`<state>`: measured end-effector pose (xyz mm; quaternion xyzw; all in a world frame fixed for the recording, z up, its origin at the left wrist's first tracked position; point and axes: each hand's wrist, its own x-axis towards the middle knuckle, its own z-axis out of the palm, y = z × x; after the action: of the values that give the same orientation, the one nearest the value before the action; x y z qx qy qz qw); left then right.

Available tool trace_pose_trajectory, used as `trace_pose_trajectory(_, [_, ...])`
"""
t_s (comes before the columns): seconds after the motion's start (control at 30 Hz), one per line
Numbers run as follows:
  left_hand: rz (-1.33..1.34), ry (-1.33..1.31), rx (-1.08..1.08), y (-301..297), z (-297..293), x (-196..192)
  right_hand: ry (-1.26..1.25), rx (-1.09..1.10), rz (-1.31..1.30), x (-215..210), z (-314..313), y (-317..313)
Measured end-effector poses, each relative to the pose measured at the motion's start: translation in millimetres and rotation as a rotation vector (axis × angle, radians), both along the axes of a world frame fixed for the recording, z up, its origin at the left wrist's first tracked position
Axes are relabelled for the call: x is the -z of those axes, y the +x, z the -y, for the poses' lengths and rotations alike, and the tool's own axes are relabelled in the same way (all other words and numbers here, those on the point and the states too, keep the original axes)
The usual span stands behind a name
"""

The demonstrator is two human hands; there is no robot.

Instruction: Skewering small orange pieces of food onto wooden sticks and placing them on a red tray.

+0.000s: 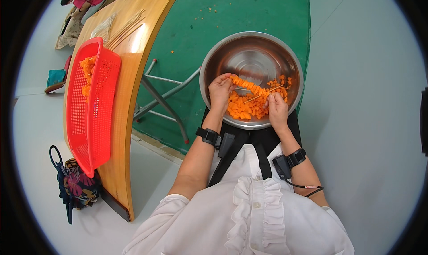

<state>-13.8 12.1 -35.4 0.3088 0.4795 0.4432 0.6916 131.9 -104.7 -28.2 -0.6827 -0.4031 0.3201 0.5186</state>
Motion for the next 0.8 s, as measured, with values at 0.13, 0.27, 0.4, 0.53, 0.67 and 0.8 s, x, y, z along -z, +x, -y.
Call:
trace_pose_trajectory(0.13, [-0.089,0.067,-0.019,2,1,4,0.023,0.029,0.006,5,0,0])
trace_pose_trajectory(0.27, [-0.263,0.194,-0.075,5,2,7,0.020,0.027,0.031,6,0,-1])
trace_pose_trajectory(0.4, [-0.361,0.252,-0.095,7,3,10,0.034,0.028,0.018,3,0,-2])
trace_pose_trajectory(0.53, [-0.431,0.265,-0.099,8,4,11,0.027,0.030,0.022,3,1,-2])
trace_pose_trajectory(0.67, [-0.584,0.284,-0.020,6,6,9,0.033,0.027,0.043,3,1,-2])
trace_pose_trajectory(0.8, [-0.573,0.318,-0.033,6,8,16,0.033,0.023,0.057,4,1,-3])
